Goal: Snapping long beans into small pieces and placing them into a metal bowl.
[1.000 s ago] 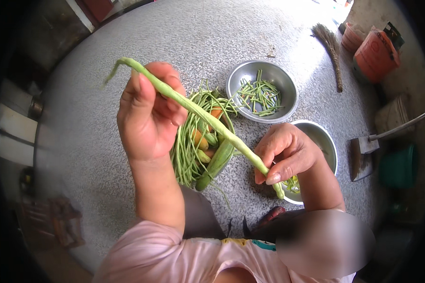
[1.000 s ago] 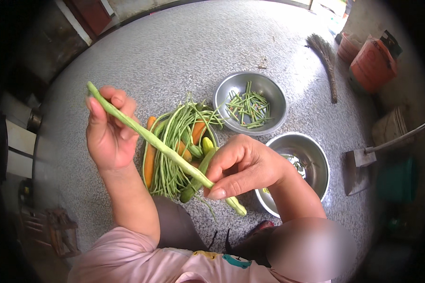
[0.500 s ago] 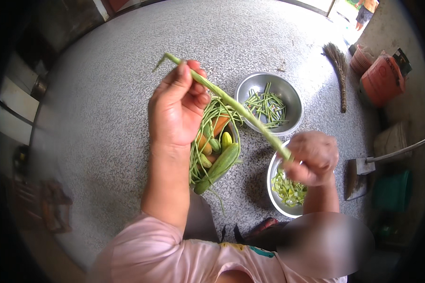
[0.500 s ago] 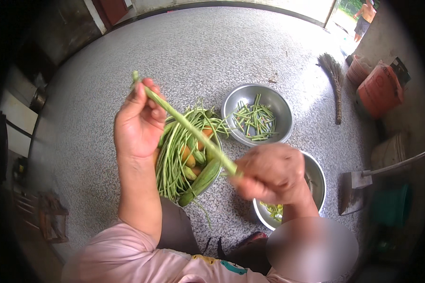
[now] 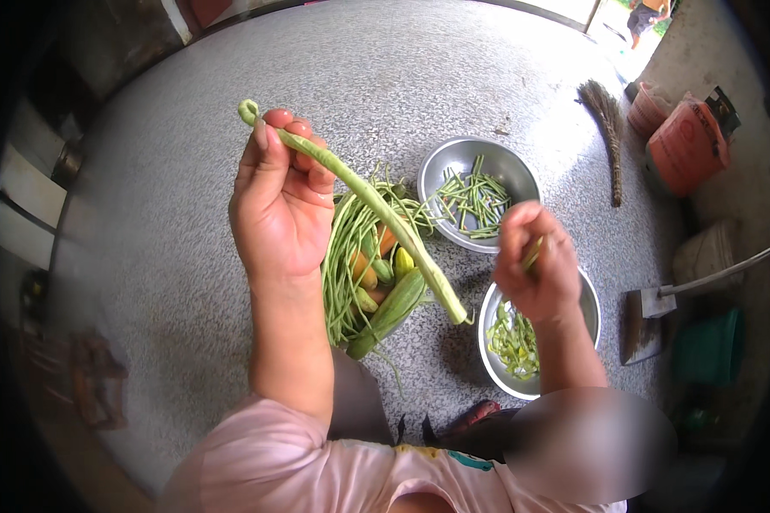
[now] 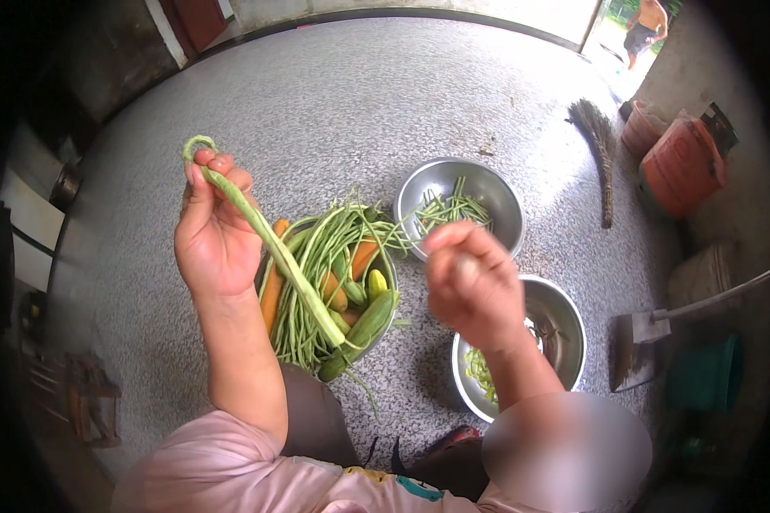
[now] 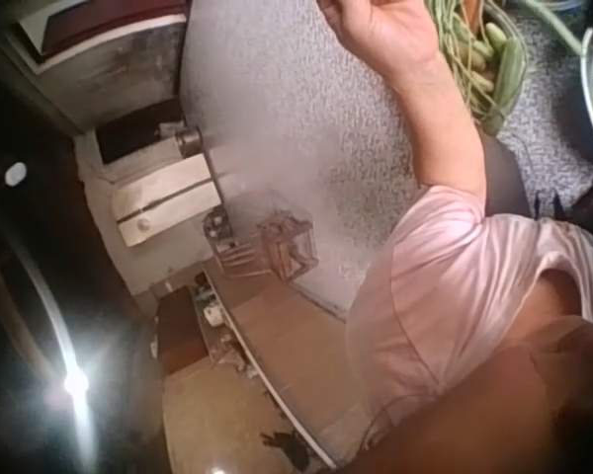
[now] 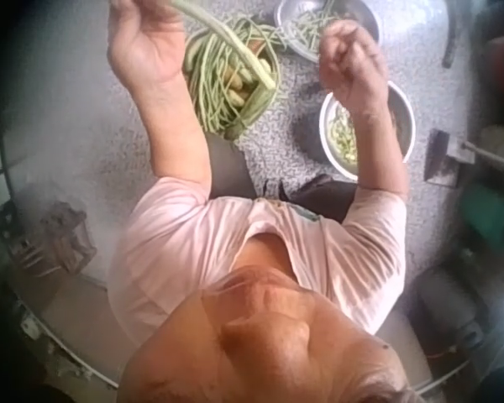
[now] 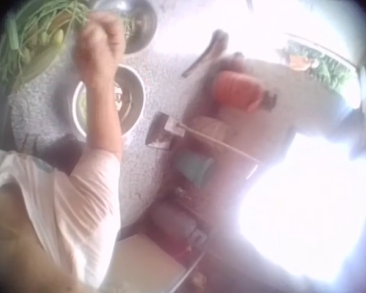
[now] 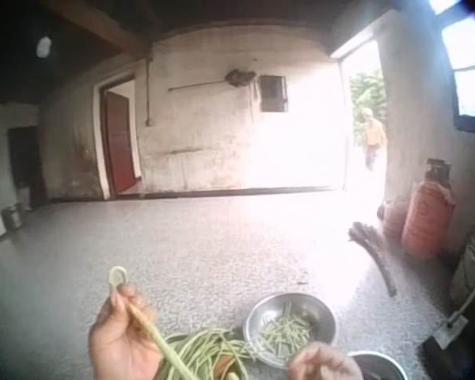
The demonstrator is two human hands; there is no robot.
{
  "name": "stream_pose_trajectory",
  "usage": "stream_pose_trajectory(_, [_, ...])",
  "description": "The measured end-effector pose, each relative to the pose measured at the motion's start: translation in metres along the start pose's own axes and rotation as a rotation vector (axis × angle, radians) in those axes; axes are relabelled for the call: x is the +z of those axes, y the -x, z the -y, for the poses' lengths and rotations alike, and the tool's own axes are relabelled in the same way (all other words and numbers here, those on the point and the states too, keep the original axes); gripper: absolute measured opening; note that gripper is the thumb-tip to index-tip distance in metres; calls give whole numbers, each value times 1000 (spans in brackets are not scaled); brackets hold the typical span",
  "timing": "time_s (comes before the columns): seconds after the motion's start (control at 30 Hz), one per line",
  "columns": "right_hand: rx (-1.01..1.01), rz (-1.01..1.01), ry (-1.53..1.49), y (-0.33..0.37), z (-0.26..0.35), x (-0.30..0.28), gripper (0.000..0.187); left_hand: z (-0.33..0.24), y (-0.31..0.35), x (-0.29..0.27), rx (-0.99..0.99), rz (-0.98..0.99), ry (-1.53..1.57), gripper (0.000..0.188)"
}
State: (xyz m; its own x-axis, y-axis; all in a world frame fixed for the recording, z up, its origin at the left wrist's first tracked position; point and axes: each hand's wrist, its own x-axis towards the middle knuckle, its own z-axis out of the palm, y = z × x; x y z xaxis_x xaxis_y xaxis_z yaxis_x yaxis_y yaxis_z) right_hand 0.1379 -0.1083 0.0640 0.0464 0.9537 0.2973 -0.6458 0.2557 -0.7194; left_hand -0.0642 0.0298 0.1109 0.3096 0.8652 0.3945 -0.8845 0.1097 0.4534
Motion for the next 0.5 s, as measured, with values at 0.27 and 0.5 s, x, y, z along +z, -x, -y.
stream_pose_trajectory(0.27, [-106,14,231,12,-1,29,19,7,4,14,81,62,-107,16])
stream_pose_trajectory(0.5, [-477,189,811,7,17,29,7,16,8,20,-145,56,-220,16])
